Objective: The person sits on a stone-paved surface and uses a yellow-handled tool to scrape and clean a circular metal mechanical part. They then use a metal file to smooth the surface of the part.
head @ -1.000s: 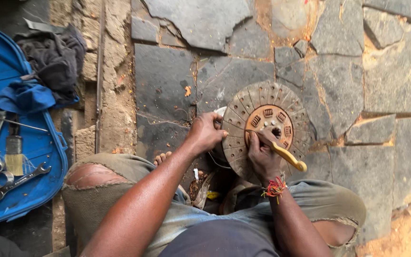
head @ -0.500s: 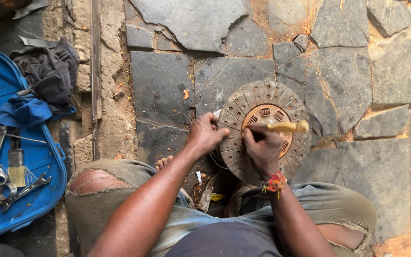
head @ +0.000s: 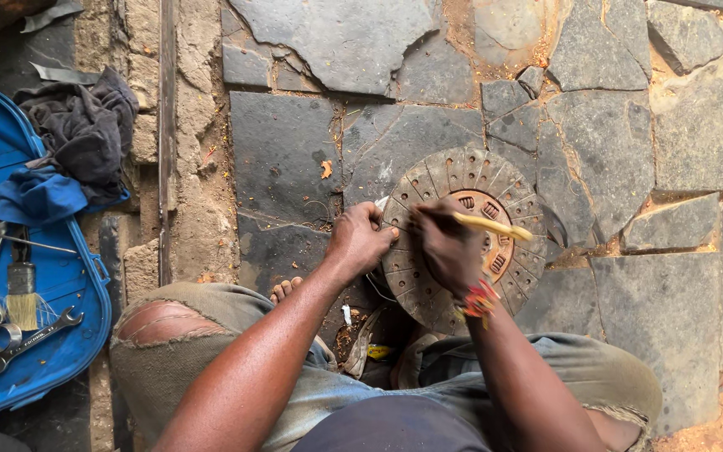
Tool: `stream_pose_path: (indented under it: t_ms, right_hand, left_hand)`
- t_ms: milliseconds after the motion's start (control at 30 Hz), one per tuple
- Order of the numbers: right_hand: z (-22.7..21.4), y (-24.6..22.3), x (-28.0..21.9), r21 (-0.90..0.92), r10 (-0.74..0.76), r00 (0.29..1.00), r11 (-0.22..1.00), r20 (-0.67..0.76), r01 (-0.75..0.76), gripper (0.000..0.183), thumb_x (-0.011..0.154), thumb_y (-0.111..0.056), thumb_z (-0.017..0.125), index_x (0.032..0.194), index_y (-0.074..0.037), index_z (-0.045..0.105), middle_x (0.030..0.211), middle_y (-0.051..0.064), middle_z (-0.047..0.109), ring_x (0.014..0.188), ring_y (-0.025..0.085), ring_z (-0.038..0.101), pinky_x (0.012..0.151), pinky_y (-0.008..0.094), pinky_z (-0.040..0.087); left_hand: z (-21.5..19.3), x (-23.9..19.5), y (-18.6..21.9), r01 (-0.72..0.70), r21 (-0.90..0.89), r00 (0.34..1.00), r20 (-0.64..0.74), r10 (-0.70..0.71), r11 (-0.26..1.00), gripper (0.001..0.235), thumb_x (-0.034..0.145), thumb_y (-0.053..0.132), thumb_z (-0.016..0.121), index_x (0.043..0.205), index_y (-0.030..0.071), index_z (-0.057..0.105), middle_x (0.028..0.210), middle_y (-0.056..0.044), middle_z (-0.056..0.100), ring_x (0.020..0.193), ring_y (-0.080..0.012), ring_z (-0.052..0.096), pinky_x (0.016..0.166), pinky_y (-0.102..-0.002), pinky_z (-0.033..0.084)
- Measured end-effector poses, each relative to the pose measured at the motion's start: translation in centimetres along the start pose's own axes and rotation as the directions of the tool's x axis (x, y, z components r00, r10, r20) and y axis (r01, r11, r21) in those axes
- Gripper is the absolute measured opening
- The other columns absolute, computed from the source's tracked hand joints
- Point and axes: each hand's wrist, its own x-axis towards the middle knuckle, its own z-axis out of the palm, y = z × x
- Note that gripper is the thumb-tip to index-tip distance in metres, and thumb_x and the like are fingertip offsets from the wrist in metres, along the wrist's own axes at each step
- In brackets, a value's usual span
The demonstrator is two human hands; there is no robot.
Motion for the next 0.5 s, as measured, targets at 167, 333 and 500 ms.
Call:
stream_pose_path:
  t_ms: [167, 333, 500]
  right_hand:
    - [-1.4, -0.7, 0.0, -0.300, -0.090, 0.996, 0.949, 0.026, 0.093, 0.005, 0.094, -0.006, 0.074, 0.092, -0.004, 0.069, 0.083, 0.008, 0.075, 0.070, 0.011, 0.070, 0.062, 0.025, 0.056]
    - [-0.2, -0.3, 0.0, -0.294, -0.118, 0.993, 0.950, -0.021, 0.107, 0.010, 0.093, -0.005, 0.074, 0.090, -0.003, 0.065, 0.082, 0.007, 0.075, 0.072, 0.012, 0.070, 0.063, 0.028, 0.054]
    - [0.8, -0.7, 0.8, -0.192, 0.023, 1.000, 0.981, 0.009, -0.021, 0.006, 0.095, -0.005, 0.069, 0.094, -0.005, 0.064, 0.083, 0.006, 0.072, 0.077, 0.012, 0.070, 0.067, 0.028, 0.055]
  left_hand:
    - [-0.1, 0.2, -0.1, 0.013, -0.016, 1.000, 0.017, -0.013, 1.000, 0.028, 0.080, 0.027, 0.080, 0.099, 0.009, 0.069, 0.083, -0.003, 0.069, 0.077, -0.0163, 0.067, 0.072, -0.037, 0.056]
    - [0.0, 0.0, 0.0, 0.013, -0.047, 1.000, 0.023, -0.012, 0.999, 0.026, 0.081, 0.026, 0.079, 0.098, 0.008, 0.071, 0.082, -0.004, 0.072, 0.076, -0.0162, 0.069, 0.072, -0.037, 0.056]
    - [0.2, -0.1, -0.7, -0.019, -0.088, 1.000, -0.006, 0.018, 0.996, 0.028, 0.078, 0.028, 0.079, 0.098, 0.010, 0.071, 0.082, -0.003, 0.073, 0.074, -0.0162, 0.069, 0.070, -0.036, 0.056]
